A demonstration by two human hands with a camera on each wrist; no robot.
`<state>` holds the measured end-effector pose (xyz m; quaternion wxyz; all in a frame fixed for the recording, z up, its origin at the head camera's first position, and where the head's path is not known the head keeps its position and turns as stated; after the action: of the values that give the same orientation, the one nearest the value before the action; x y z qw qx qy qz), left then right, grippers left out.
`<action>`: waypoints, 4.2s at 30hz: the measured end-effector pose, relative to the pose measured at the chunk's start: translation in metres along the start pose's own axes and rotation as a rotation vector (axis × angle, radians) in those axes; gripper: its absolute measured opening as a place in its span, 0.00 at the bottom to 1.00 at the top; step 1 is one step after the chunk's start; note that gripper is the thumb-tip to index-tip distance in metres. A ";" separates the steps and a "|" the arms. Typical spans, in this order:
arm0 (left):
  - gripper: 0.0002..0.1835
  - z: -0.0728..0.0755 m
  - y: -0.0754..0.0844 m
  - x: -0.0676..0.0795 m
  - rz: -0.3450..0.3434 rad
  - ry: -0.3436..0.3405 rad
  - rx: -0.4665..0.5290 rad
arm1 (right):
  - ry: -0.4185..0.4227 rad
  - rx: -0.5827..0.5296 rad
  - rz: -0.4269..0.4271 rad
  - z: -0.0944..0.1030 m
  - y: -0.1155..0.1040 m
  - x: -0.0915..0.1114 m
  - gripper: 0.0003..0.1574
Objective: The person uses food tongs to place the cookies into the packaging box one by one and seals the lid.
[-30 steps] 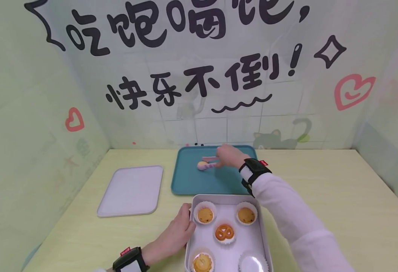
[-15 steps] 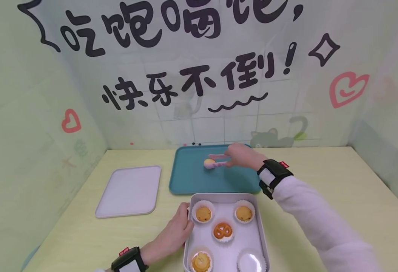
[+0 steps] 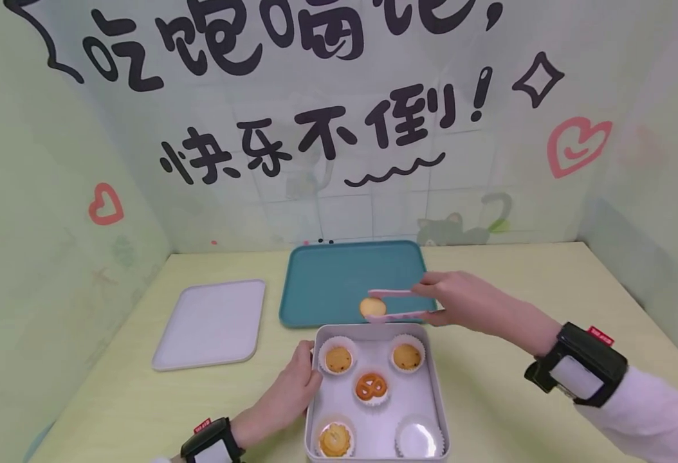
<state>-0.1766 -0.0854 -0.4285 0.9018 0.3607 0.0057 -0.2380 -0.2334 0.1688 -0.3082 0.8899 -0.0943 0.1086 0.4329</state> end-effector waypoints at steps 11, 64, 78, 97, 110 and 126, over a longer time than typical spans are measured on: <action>0.17 0.002 -0.001 -0.001 0.038 -0.001 0.012 | -0.016 -0.075 0.128 0.010 -0.032 0.058 0.23; 0.17 -0.004 0.002 -0.003 0.037 0.006 0.041 | -0.022 0.072 -0.466 0.024 0.064 0.046 0.22; 0.16 -0.006 0.000 -0.001 0.036 0.021 0.057 | -0.025 0.102 -0.534 -0.054 0.133 0.050 0.35; 0.17 -0.004 0.001 0.000 0.040 0.012 0.060 | -0.015 -0.008 -0.858 -0.093 0.138 0.048 0.50; 0.17 -0.003 -0.002 -0.002 0.031 0.002 0.058 | 0.098 0.202 -0.725 -0.086 0.116 0.040 0.35; 0.17 0.005 -0.004 0.002 0.060 0.025 0.044 | -0.099 -0.602 -0.915 -0.095 0.017 0.035 0.41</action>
<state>-0.1773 -0.0919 -0.4284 0.9002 0.3835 0.0010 -0.2063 -0.2361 0.1806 -0.4098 0.9250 -0.3619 -0.1144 0.0177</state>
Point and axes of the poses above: each hand's wrist, its own x-axis away from the middle knuckle, its own z-axis out of the back of the hand, y = z × x, the point moved 4 cm from there along -x, towards the middle knuckle, and after that the axes turned 8 degrees about -z, right-handed, at the moved point
